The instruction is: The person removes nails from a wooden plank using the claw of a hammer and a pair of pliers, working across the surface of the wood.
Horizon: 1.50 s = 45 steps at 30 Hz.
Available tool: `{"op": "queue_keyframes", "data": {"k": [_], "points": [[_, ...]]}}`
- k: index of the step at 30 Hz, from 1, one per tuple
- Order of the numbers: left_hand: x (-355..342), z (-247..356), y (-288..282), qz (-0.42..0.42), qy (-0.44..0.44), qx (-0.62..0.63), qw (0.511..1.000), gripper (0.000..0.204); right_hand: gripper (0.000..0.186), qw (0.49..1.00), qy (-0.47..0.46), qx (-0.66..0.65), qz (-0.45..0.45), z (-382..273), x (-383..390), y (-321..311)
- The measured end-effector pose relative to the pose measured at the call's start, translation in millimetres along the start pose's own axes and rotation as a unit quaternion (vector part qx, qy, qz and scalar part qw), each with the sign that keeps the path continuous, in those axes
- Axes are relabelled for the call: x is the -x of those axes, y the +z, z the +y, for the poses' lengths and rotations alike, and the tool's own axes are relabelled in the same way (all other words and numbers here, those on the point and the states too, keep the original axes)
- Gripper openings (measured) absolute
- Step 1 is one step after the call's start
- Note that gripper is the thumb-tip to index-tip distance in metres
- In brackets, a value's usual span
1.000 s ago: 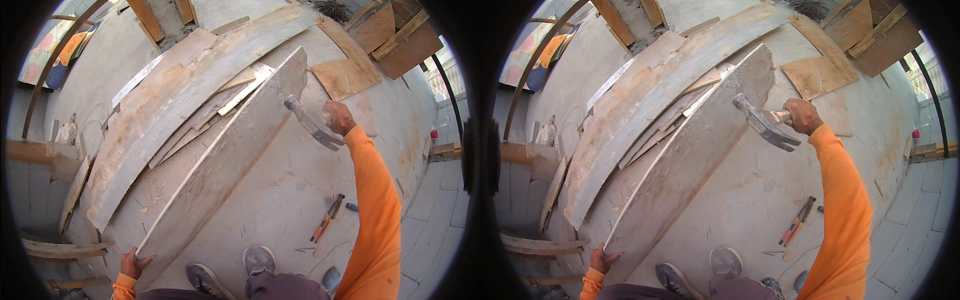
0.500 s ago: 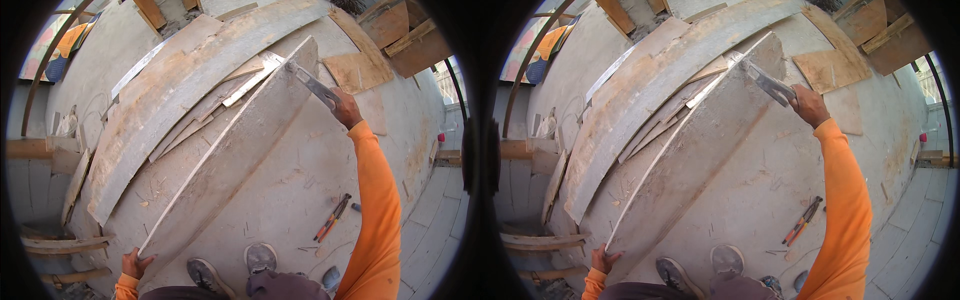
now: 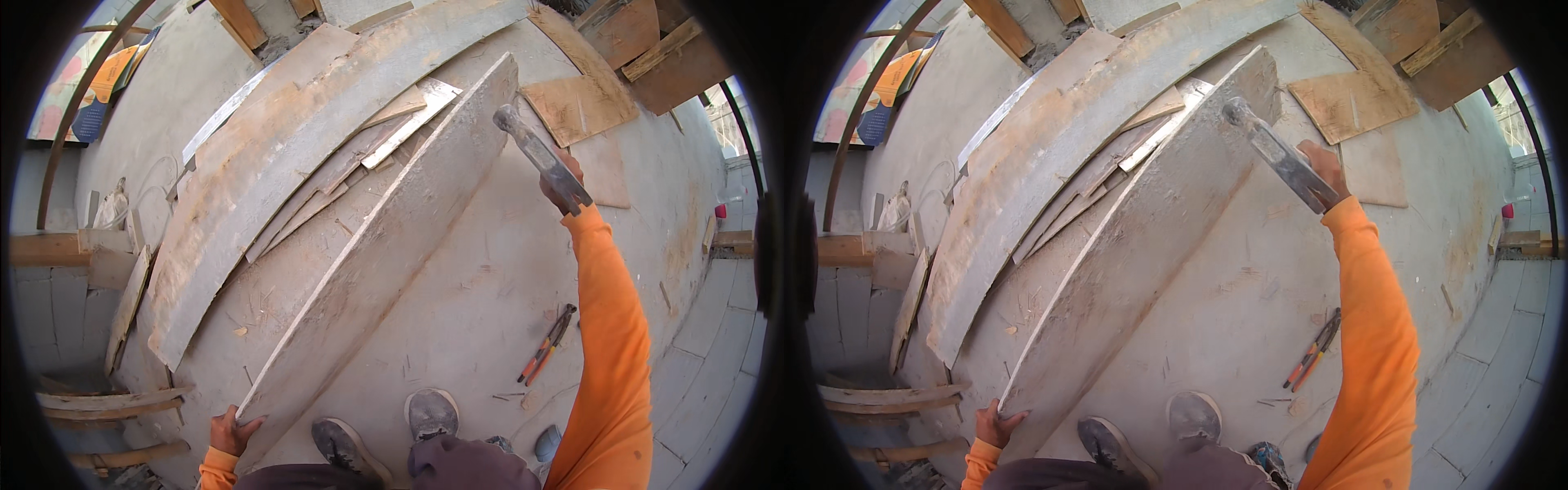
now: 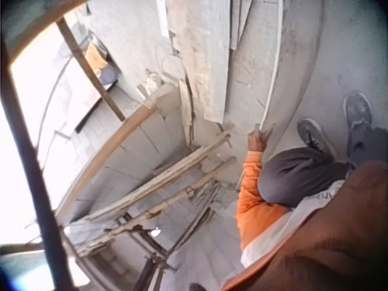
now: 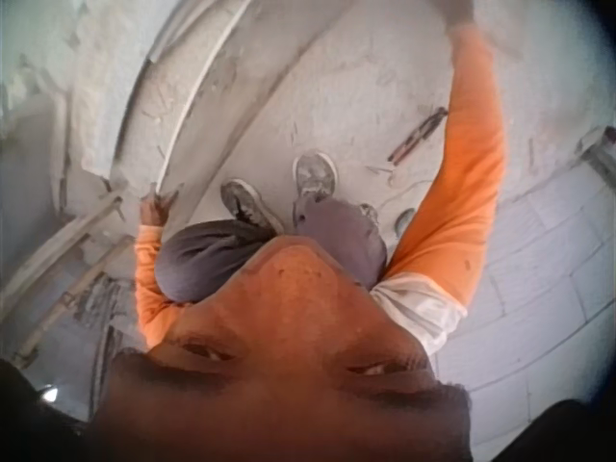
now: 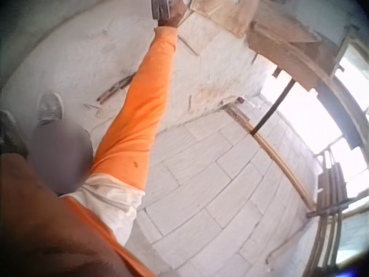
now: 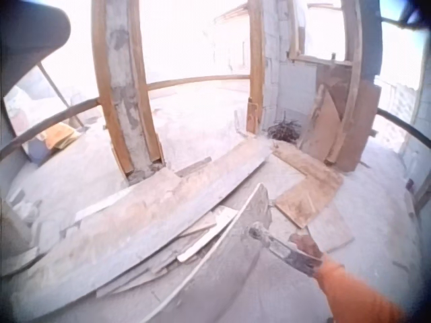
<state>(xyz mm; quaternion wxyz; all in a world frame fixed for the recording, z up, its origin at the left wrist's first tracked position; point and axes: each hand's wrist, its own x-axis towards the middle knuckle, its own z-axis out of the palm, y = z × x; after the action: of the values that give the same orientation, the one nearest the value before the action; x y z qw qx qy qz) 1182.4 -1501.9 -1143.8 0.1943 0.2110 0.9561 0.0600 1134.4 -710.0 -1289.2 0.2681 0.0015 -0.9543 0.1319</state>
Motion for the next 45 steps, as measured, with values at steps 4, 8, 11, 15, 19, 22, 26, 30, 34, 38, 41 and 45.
{"op": "queue_keyframes", "data": {"k": [4, 8, 11, 15, 19, 22, 26, 30, 34, 38, 41, 45], "points": [[8.3, 16.3, 2.4, -0.012, -0.052, -0.005, 0.999, 0.047, 0.033, 0.995, 0.077, 0.036, -0.059, -35.3, -6.4, -14.2], [41.7, 10.9, 16.8, -0.021, -0.068, -0.004, 0.997, 0.046, 0.030, 0.971, 0.236, 0.028, 0.022, -82.9, 44.7, -41.5], [59.3, 23.1, 17.0, 0.001, -0.066, 0.041, 0.997, 0.042, 0.030, 0.925, 0.378, 0.022, -0.007, -124.8, 91.8, -79.9], [92.2, -3.3, 29.6, 0.038, -0.041, 0.007, 0.998, 0.034, 0.039, 0.891, 0.450, 0.026, -0.061, -157.3, 175.0, -93.3], [161.6, -67.4, 65.2, -0.008, -0.175, 0.143, 0.974, 0.038, 0.041, 0.866, 0.491, -0.069, -0.062, -226.7, 217.7, -75.9], [158.6, -42.7, 52.3, -0.074, -0.230, 0.131, 0.961, 0.035, 0.048, 0.846, 0.522, -0.095, -0.052, -282.8, 232.5, -52.5], [180.1, -51.2, 91.0, 0.100, -0.010, 0.039, 0.994, 0.028, 0.050, 0.836, 0.527, -0.134, -0.076, -311.2, 236.4, -45.6], [179.1, -32.8, 89.5, 0.042, -0.026, 0.107, 0.993, 0.033, 0.035, 0.912, 0.395, -0.040, -0.099, -260.0, 217.4, -77.0], [184.3, -19.3, 92.2, 0.040, -0.042, 0.038, 0.998, 0.045, 0.024, 0.946, 0.303, -0.104, 0.045, -247.1, 73.3, -132.9], [165.2, 11.7, 73.6, 0.090, 0.053, 0.021, 0.994, 0.037, 0.028, 0.986, 0.151, 0.051, -0.047, -233.0, -25.5, -132.4], [169.1, 12.4, 70.0, 0.061, 0.034, 0.031, 0.997, 0.047, 0.034, 0.969, 0.101, 0.150, -0.170, -233.5, -49.0, -108.2], [169.4, 11.8, 70.5, 0.052, 0.039, 0.033, 0.997, 0.050, 0.036, 0.981, 0.058, 0.116, -0.147, -212.2, -44.4, -86.0]]}}
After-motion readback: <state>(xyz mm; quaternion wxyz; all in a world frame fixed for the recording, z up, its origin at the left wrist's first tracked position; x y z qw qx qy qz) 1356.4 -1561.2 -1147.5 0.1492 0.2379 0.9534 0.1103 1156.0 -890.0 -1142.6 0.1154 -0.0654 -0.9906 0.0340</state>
